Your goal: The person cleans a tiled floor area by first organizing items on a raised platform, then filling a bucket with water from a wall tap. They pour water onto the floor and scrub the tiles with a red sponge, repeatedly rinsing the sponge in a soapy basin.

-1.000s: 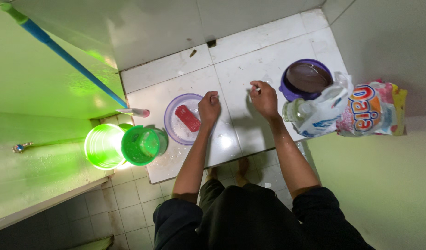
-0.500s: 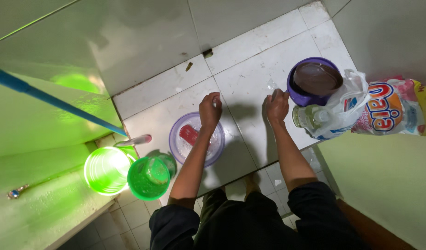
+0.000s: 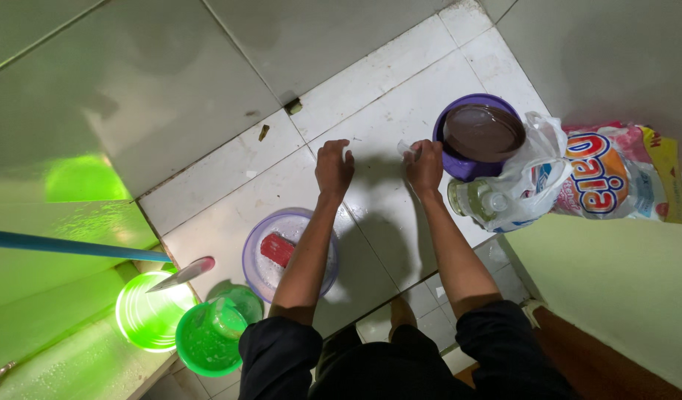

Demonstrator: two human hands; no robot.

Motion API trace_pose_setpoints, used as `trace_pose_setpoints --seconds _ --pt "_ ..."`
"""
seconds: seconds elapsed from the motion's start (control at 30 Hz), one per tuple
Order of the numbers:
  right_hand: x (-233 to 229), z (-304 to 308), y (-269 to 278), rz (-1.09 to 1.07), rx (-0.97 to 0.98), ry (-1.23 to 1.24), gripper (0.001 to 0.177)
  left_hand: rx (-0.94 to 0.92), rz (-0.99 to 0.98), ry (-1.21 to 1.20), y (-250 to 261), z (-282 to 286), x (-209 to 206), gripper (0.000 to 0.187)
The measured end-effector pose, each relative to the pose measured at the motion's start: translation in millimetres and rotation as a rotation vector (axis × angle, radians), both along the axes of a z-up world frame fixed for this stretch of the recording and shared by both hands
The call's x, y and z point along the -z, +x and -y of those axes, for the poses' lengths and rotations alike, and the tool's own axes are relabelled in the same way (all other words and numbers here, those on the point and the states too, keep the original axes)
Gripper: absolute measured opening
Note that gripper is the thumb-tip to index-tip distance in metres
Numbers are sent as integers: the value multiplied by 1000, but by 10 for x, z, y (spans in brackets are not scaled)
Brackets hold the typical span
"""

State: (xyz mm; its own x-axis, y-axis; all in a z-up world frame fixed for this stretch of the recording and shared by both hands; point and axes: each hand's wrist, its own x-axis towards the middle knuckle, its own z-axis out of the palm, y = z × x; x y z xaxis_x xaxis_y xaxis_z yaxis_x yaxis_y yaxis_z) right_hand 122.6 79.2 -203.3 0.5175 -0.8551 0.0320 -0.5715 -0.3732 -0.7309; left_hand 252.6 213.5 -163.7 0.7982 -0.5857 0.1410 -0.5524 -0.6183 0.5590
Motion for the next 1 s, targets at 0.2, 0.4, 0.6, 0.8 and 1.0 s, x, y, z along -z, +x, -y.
trace_pose_setpoints --seconds 0.2,0.4,0.6,0.8,1.0 --pt "-26 -25 -54 280 -36 17 3 66 91 8 13 140 120 27" --pt "-20 -88 -110 413 72 381 7 55 221 4 49 243 317 21" --pt "-13 -195 -327 390 201 548 7 71 300 140 87 349 350 7" --pt "-11 -478 -663 492 259 813 11 2 116 -9 -239 254 179 7" --pt "-42 -493 -964 627 225 1145 15 -176 -521 -404 -897 57 140 6"
